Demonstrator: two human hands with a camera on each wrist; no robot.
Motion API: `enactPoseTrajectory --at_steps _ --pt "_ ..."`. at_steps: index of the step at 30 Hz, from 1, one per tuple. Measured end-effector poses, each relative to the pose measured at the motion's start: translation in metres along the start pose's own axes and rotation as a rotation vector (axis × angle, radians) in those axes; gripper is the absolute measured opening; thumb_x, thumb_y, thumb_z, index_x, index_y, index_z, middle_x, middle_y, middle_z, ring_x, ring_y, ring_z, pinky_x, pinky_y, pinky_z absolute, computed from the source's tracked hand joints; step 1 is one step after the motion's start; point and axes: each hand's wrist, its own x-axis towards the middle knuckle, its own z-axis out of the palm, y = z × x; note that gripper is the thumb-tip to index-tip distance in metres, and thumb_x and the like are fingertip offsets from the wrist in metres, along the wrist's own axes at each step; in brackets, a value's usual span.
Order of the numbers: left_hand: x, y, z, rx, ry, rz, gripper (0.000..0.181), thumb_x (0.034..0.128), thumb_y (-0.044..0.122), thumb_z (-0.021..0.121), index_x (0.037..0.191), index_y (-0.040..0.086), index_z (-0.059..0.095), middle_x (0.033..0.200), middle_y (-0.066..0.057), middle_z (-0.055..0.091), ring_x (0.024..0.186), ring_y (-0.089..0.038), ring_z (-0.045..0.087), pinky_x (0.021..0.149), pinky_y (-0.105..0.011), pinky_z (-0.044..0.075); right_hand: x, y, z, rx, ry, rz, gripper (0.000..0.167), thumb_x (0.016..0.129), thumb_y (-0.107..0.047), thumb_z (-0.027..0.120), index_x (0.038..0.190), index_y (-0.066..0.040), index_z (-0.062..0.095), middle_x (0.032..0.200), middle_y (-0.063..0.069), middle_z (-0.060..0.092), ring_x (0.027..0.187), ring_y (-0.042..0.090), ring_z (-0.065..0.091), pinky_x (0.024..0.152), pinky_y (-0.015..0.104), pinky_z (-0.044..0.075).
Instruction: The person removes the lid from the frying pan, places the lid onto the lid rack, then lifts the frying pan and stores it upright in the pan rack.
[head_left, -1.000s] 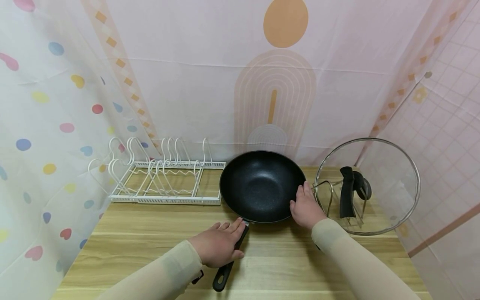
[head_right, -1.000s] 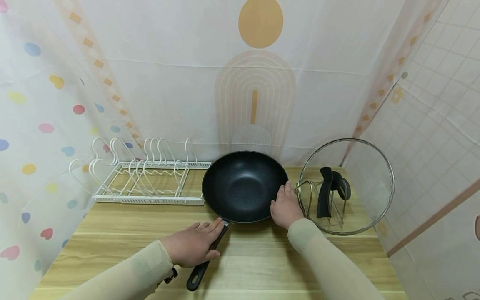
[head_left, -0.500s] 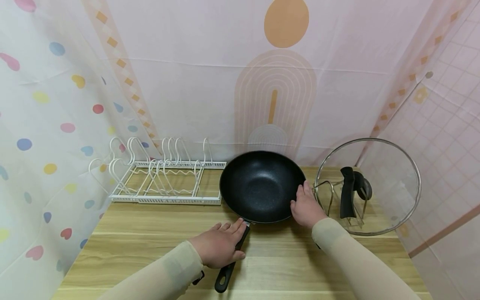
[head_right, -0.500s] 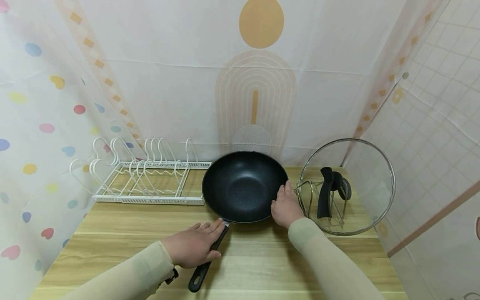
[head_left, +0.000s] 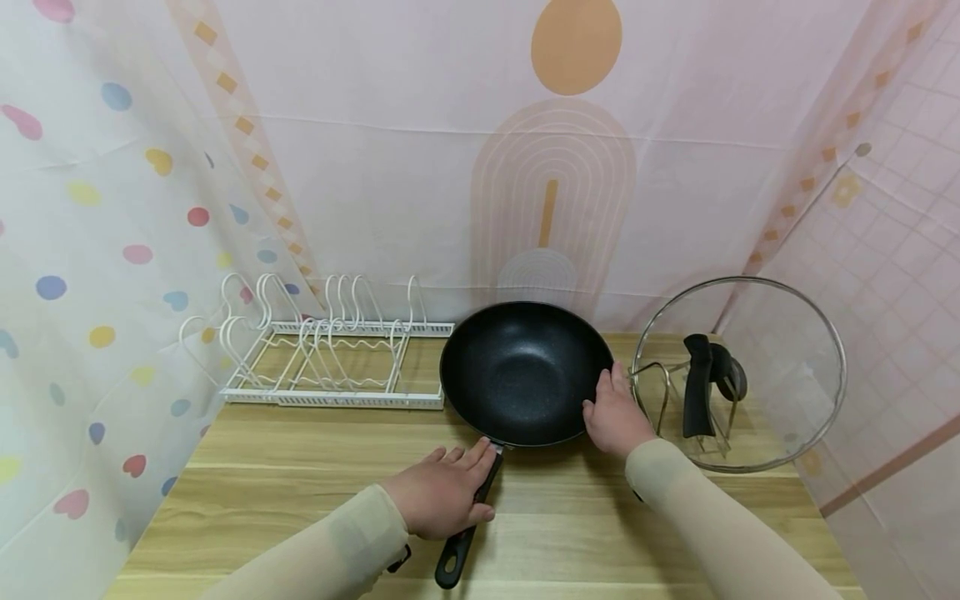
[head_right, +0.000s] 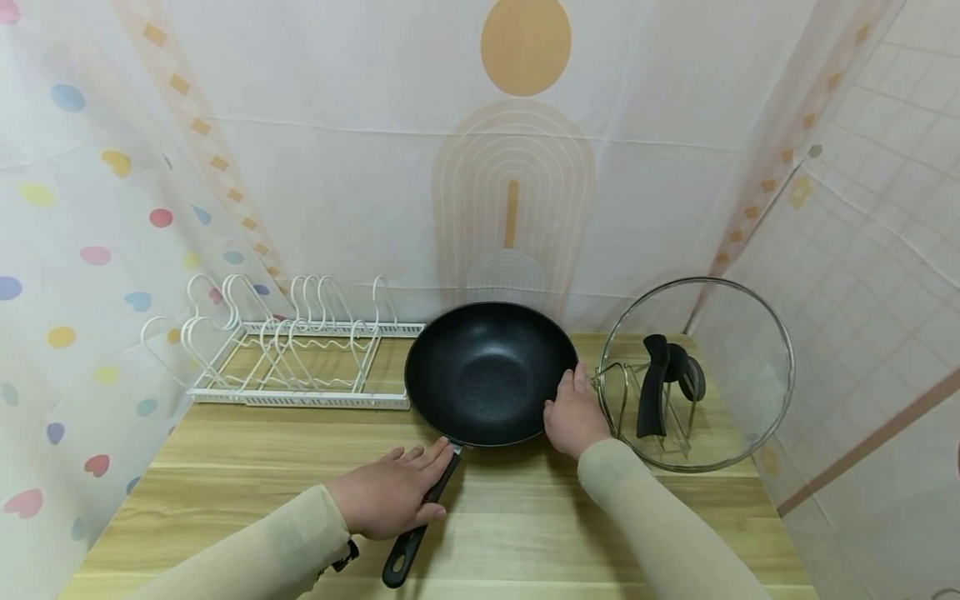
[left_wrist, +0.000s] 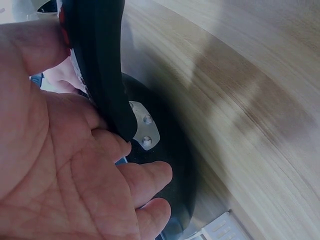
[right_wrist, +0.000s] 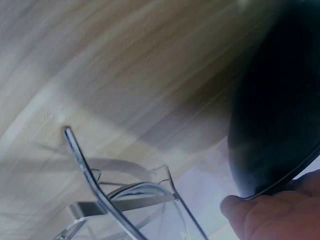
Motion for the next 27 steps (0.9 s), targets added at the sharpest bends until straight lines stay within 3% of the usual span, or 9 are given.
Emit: enactPoseTrajectory --at_steps 10,27 --pt "-0.0006 0.0022 0.0004 -0.008 0.006 0.006 0.08 0.1056 0.056 0.054 0.167 0.012 0.028 0.175 -0.008 0.023 0.154 -0.038 0.039 0.126 -0.056 0.033 0.0001 0.0008 0.0009 -0.041 0.018 -0.023 0.068 0.112 -0.023 0.042 0.159 0.018 0.014 0.17 0.037 -0.002 0.161 0.048 0.001 0.129 0.058 0.023" --pt "-0.0007 0.0038 0.0001 -0.018 -0.004 0.025 0.08 0.1057 0.059 0.052 0.167 0.013 0.028 0.175 -0.008 0.023 0.155 -0.037 0.039 0.125 -0.056 0.033 0.0035 0.0012 -0.0017 -0.036 0.007 -0.047 0.066 0.111 -0.019 0.042 0.158 0.02 0.016 0.17 0.038 0.0 0.161 0.049 0.002 0.128 0.06 0.023"
